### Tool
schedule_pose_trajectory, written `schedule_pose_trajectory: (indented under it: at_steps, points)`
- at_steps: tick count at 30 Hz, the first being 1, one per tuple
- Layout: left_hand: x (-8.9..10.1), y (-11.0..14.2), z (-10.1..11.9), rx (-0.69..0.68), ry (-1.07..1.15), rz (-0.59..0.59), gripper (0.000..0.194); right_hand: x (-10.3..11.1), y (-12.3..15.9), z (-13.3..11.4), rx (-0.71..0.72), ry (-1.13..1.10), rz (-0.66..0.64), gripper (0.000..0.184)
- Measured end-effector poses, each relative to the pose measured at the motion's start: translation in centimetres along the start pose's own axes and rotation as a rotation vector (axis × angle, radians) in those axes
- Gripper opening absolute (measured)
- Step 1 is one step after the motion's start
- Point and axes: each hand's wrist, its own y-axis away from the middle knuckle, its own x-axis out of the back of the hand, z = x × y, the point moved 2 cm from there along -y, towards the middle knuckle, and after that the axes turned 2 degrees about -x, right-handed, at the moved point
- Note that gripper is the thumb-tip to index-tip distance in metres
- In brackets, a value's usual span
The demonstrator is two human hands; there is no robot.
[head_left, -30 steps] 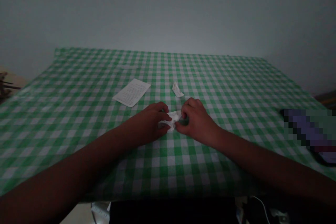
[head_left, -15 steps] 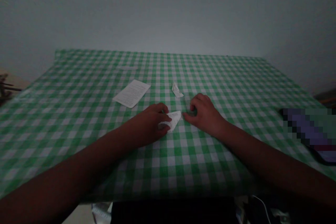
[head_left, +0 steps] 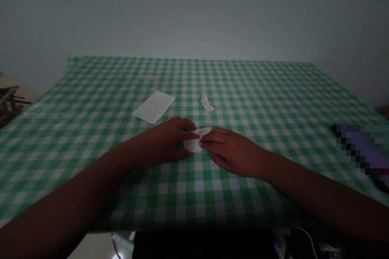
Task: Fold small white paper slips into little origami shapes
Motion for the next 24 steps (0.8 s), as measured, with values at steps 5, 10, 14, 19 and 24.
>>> schedule_pose_trajectory:
  at_steps: [5,10,14,19,24]
  points:
    - [0.2,0.2,-0.1,-0.038,-0.065,-0.013,0.039,0.3,0.1,-0.4,-0.002,0.074,-0.070,0.032]
    - [0.3,0.1,-0.4,-0.083,-0.085,-0.029,0.024,0.2,0.1,-0.6,-0.014,0.069,-0.041,0.032]
    - [0.5,0.0,-0.5,-0.116,-0.107,-0.029,0.024,0.1,0.3,-0.4,-0.023,0.050,-0.027,0.032]
    - [0.8,-0.1,-0.4,-0.121,-0.150,-0.048,0.025,0.1,0.4,-0.4,-0.031,0.039,-0.029,0.035]
    - [1.1,-0.1,-0.4,-0.144,-0.181,-0.051,0.033,0.0,0.4,-0.2,-0.030,0.057,-0.040,0.035]
